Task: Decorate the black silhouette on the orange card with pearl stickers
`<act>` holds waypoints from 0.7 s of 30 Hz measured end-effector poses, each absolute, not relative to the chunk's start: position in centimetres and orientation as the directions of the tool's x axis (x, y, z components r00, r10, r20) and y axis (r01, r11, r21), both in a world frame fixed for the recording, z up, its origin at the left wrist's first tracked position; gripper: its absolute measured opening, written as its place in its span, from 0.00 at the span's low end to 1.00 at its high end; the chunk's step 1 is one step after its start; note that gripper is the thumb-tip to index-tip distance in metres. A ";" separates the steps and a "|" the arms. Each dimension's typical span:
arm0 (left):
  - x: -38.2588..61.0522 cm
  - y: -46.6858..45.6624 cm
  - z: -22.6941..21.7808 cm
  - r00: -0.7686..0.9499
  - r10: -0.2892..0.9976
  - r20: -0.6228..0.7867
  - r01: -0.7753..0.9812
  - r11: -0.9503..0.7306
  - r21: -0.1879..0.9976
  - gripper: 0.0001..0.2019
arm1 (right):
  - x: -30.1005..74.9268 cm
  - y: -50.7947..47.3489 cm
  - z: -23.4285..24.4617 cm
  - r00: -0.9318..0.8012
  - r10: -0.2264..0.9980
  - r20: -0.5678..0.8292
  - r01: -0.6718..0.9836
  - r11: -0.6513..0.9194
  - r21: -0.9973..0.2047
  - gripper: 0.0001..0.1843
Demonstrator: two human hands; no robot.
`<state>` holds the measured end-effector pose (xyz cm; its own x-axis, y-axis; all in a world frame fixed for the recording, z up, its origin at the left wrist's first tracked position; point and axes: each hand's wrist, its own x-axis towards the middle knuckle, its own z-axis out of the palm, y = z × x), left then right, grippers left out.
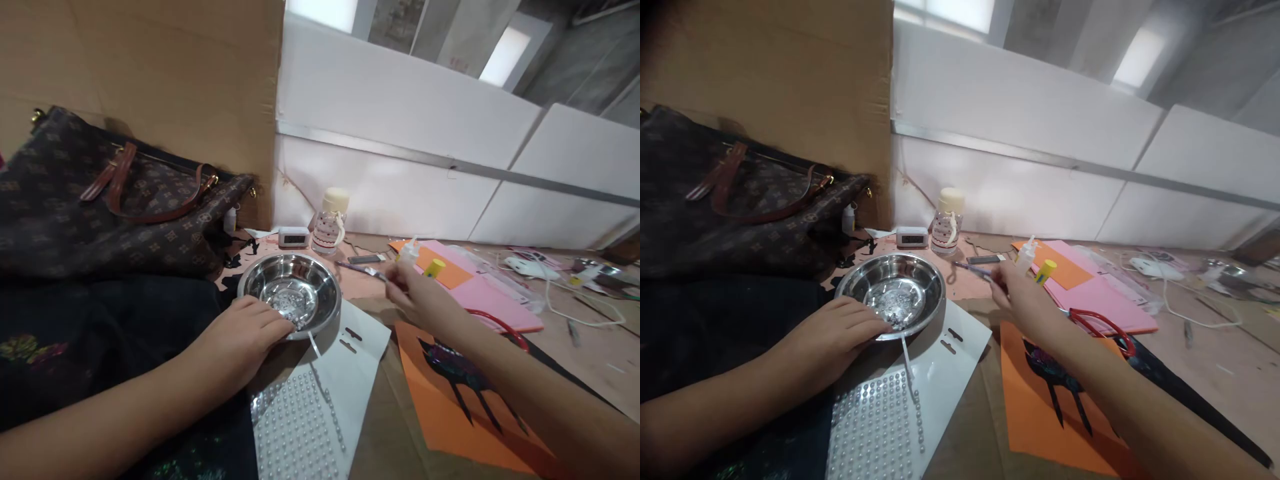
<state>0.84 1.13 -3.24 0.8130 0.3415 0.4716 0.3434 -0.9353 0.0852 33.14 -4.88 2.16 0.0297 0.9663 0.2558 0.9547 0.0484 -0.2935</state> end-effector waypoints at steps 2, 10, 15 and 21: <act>0.8 1.0 -3.1 0.820 0.343 0.459 0.345 -0.935 0.083 0.14 | 31.4 -5.5 3.2 0.012 0.956 0.292 0.941 0.088 -0.327 0.07; 0.7 0.1 -2.5 0.838 0.294 0.459 0.282 -0.954 0.098 0.13 | 24.0 -7.3 1.8 -0.361 0.878 0.315 0.655 0.479 -0.585 0.12; 0.8 0.0 -2.6 0.840 0.295 0.456 0.282 -0.954 0.097 0.14 | 24.9 -6.4 -0.7 -0.251 0.865 0.435 0.462 0.502 -0.731 0.16; 0.9 0.0 -2.4 0.841 0.293 0.455 0.281 -0.955 0.095 0.17 | 25.7 -7.8 0.3 -0.202 0.863 0.464 0.618 0.479 -0.623 0.17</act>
